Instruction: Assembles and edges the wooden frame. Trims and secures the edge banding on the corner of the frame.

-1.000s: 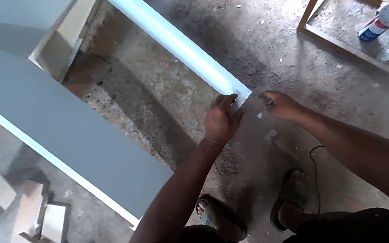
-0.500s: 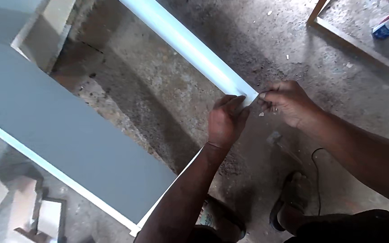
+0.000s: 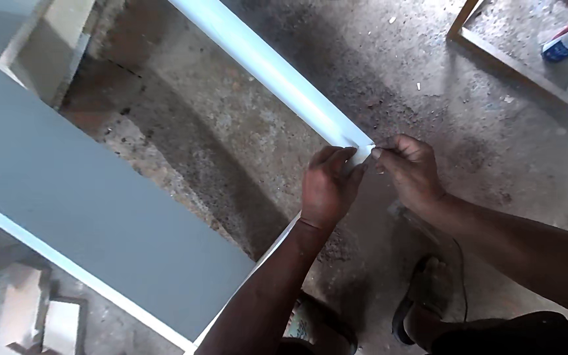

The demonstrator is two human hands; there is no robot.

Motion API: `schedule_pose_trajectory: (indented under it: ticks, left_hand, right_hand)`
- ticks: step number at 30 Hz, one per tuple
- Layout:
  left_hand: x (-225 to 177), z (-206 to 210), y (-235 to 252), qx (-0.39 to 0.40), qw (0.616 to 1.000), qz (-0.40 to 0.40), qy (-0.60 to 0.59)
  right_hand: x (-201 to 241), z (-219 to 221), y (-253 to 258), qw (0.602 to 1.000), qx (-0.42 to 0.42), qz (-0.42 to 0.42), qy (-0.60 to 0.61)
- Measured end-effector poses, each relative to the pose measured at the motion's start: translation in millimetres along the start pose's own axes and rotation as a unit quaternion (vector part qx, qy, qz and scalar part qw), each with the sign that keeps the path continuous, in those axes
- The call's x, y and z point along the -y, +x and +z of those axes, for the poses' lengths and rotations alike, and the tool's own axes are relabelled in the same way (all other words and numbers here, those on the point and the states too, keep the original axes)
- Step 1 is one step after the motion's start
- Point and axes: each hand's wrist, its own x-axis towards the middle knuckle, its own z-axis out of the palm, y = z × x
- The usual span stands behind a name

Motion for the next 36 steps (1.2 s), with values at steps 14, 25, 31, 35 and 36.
schedule_pose_trajectory:
  ticks: [14,25,31,35,36]
  left_hand:
    - [1.2,1.2,-3.0,-0.008,1.000,-0.027,-0.013]
    - [1.3,3.1,-4.0,-0.026,1.000,-0.009,-0.001]
    - [0.2,0.9,-3.7,-0.014,1.000,-0.027,-0.006]
    - [1.4,-0.2,-3.5,-0.004,0.999,-0.031,-0.011]
    - [1.6,-0.1,-2.9,-0.003,0.999,-0.031,-0.009]
  right_hand:
    - [-18.7,-2.7,5.0,0.973,0.046,-0.218,-0.057]
    - [-41.3,-9.0,11.9,0.947,0.085,-0.294,-0.100]
    - [-27.7,-12.9,17.6,0.987,0.078,-0.137,-0.033]
    - [-20.6,-16.8,19.8,0.994,0.099,0.010,0.044]
    - [-21.6,-19.6,21.7,0.992,0.106,0.031,0.064]
